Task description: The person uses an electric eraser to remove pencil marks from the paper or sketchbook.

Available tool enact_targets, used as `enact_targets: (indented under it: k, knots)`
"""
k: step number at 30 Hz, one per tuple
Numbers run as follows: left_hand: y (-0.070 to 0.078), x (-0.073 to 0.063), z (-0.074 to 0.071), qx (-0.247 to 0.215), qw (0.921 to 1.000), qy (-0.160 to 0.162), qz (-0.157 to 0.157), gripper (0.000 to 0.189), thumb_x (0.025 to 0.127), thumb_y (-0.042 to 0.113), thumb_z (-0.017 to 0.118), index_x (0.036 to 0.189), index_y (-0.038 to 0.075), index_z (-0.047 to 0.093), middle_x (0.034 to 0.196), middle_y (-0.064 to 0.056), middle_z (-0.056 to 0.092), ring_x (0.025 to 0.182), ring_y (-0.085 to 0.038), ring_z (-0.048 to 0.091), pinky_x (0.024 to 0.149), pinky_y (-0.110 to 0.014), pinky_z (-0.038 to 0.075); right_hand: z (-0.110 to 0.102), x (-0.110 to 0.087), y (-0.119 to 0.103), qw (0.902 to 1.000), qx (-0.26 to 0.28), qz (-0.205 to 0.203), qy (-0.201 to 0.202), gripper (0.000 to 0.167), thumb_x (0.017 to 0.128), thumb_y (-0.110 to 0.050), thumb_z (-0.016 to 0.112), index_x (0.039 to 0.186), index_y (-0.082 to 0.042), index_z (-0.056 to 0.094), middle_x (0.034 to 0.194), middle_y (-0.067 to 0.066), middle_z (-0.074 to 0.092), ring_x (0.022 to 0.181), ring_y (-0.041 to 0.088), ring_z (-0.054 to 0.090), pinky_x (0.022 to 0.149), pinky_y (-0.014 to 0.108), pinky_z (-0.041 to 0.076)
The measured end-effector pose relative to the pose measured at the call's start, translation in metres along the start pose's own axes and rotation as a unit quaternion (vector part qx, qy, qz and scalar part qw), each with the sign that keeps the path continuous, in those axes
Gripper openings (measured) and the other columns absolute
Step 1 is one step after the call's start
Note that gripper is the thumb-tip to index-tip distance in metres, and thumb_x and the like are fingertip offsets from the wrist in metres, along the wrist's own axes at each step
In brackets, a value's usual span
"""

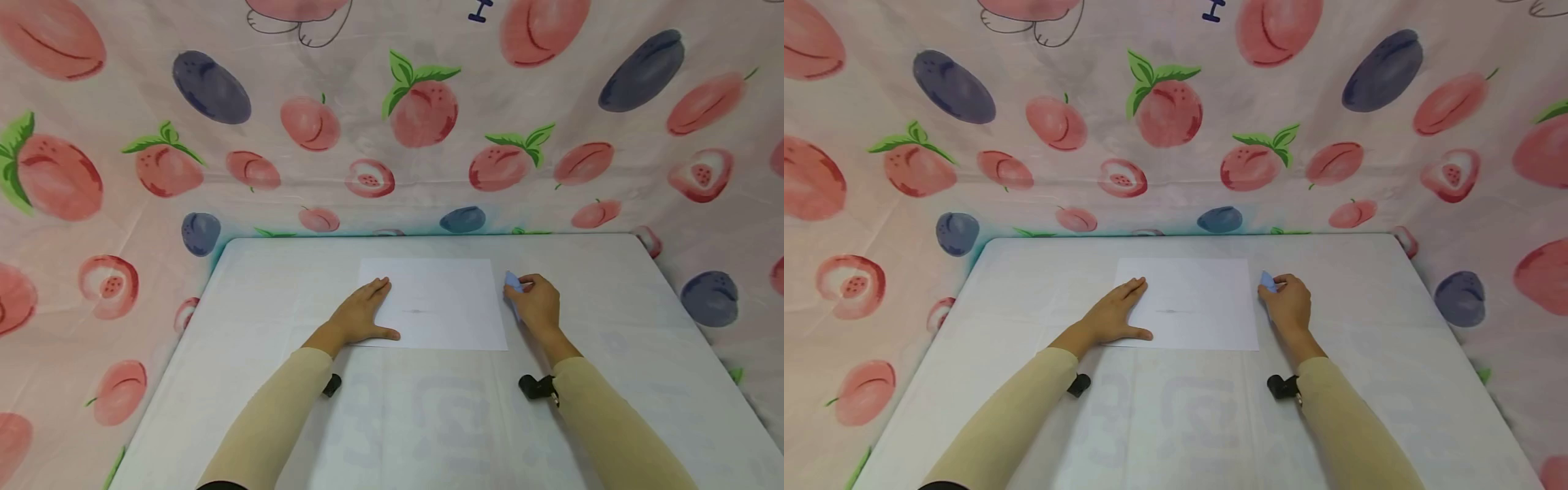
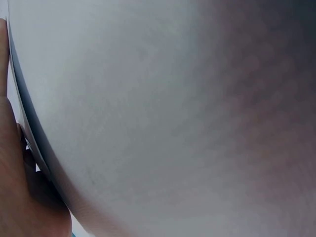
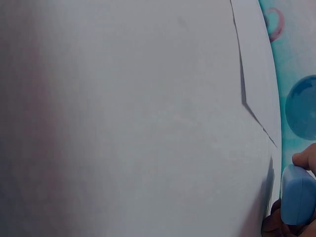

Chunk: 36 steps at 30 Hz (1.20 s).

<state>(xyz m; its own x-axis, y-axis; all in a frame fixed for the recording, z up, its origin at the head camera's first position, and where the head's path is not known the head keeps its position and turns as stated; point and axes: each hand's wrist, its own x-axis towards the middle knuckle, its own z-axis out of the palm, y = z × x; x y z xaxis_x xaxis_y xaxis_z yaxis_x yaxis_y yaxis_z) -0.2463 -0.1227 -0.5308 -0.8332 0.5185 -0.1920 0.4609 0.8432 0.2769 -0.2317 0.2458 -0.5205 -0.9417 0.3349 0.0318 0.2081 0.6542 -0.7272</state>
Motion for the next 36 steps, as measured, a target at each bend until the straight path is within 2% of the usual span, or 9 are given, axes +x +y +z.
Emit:
enact_targets:
  k: [12,25,36]
  knots:
    - [0.0032,-0.0014,-0.0034,-0.006,1.0000,-0.006,0.000,0.118,0.075,0.078,0.063,0.159,0.014,0.010,0.167,0.003,0.005,0.153,-0.017,0.006,0.124,-0.036,0.013,-0.0066,-0.0063,0.0030,0.9996,-0.026,-0.011,-0.009,0.038,0.089,-0.025,0.070,0.113,0.003,0.064,0.094,0.018,0.062,0.081,0.029,0.058,0.061,0.029,0.043]
    - [0.0014,-0.0014,-0.0030,-0.012,0.9999,0.006,0.006,0.118,0.073,0.078,0.064,0.159,0.015,0.015,0.166,0.003,0.010,0.153,-0.018,0.010,0.123,-0.038,0.016,-0.0056,-0.0048,0.0031,0.9995,-0.027,-0.014,-0.010,0.038,0.089,-0.026,0.070,0.114,0.003,0.063,0.091,0.018,0.062,0.077,0.028,0.059,0.057,0.028,0.042]
    - [0.0012,-0.0009,-0.0014,0.016,0.9998,0.008,0.008,0.118,0.073,0.081,0.061,0.160,0.017,0.015,0.166,0.003,0.010,0.153,-0.018,0.010,0.123,-0.037,0.016,-0.0056,-0.0042,0.0062,0.9993,-0.029,-0.020,-0.013,0.041,0.088,-0.027,0.071,0.115,0.003,0.063,0.090,0.019,0.062,0.077,0.029,0.058,0.057,0.029,0.042]
